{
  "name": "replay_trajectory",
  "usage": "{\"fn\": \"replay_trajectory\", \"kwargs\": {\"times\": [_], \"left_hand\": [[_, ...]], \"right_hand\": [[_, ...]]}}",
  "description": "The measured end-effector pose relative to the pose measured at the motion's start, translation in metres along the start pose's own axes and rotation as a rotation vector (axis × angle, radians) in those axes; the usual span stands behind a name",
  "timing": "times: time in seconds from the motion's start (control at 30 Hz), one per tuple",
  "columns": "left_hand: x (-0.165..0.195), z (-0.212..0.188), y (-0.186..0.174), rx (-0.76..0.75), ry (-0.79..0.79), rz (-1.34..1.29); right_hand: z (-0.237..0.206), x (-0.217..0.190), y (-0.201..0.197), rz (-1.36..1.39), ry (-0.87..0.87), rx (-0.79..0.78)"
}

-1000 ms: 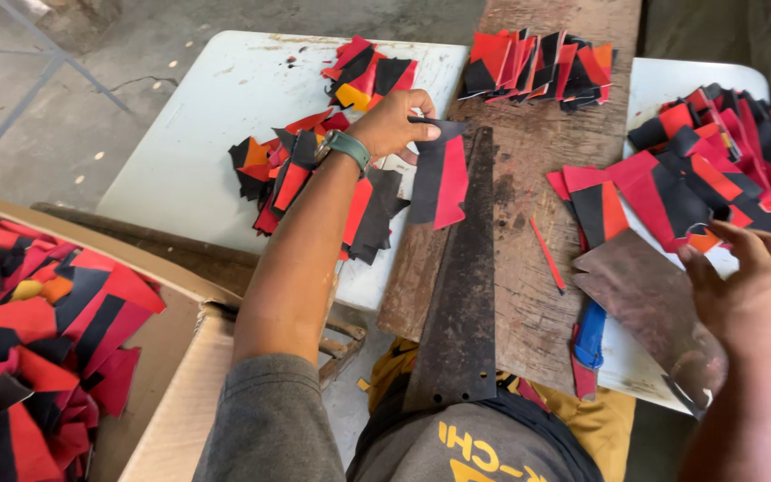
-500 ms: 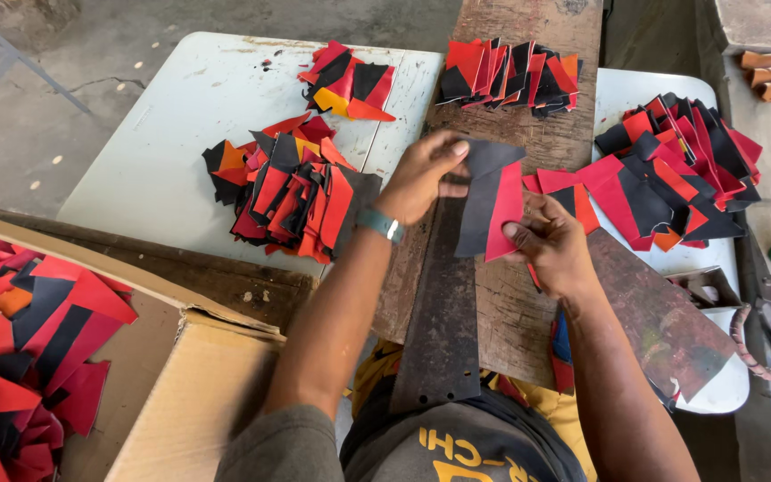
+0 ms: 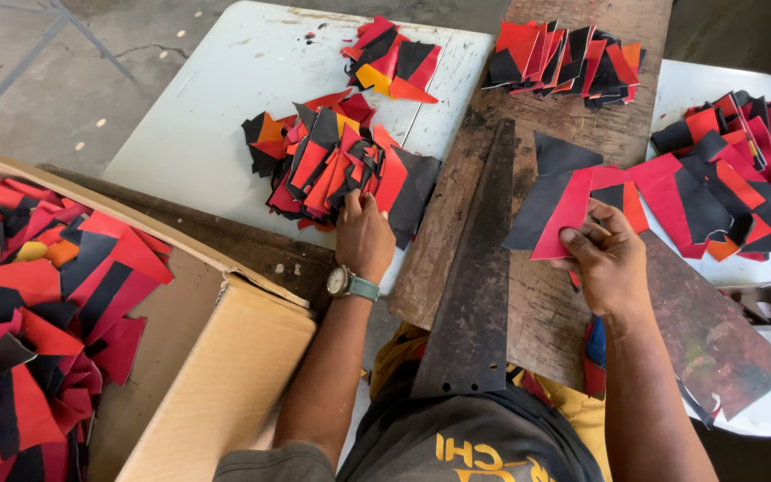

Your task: The person uses a utility knife and a metal template to cut red and black material pieces on a wooden board. They repeatedly align the template, cut along its edge, and stack the finished pieces into a cardboard box.

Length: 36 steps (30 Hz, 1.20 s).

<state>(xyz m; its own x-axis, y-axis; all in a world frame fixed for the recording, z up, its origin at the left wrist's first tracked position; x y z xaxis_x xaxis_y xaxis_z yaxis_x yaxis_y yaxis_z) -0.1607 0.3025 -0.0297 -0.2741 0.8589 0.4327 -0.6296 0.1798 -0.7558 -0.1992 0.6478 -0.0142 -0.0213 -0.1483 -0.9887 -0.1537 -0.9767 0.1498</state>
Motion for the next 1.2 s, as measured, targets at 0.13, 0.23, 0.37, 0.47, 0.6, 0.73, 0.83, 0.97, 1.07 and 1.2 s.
{"fn": "replay_trajectory", "kwargs": {"times": [0.13,0.23,0.37,0.47,0.6,0.73,0.83,0.97,1.07,1.2], "left_hand": [[0.006,-0.001,-0.002,0.026,0.083,0.043],[0.006,0.000,-0.003,-0.001,0.080,0.074],[0.012,0.000,-0.006,0.054,0.178,0.091],[0.013,0.001,-0.009,0.087,0.198,0.084],[0.030,-0.003,-0.013,0.129,0.106,-0.177],[0.090,-0.035,0.015,-0.356,-0.102,-0.820],[0.142,-0.054,0.018,-0.265,0.060,-1.090],[0.151,-0.007,0.048,-0.294,-0.120,-1.138],[0.134,0.089,0.064,-0.167,-0.168,-1.317],[0.066,0.195,0.049,0.291,0.092,-0.506]], "right_hand": [[-0.003,0.002,0.001,-0.005,0.020,-0.002],[-0.004,0.004,-0.001,-0.023,0.022,-0.008],[-0.003,0.005,-0.007,-0.033,0.027,0.016],[-0.003,0.005,-0.010,0.063,0.046,-0.011],[-0.004,0.004,-0.013,0.127,0.104,0.003],[-0.011,-0.003,-0.007,0.144,0.114,0.002],[-0.018,-0.016,0.002,0.062,0.062,0.013],[-0.024,-0.042,-0.006,-0.064,-0.062,0.067],[-0.022,-0.052,-0.021,0.042,-0.076,0.062],[-0.026,-0.047,-0.044,-0.110,-0.158,0.046]]}}
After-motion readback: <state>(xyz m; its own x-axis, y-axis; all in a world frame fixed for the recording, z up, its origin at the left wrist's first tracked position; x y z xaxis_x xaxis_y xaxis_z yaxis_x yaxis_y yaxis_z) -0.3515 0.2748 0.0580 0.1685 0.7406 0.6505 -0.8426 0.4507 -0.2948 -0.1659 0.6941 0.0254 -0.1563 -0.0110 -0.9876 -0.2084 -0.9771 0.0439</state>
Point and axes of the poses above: each hand's wrist, its own z-axis towards the middle knuckle, its own y-axis out of the palm, x = y × z, the point moved 5 cm from there along z, towards the middle knuckle, and after that the axes turned 15 degrees about x, right-handed, at the moved point
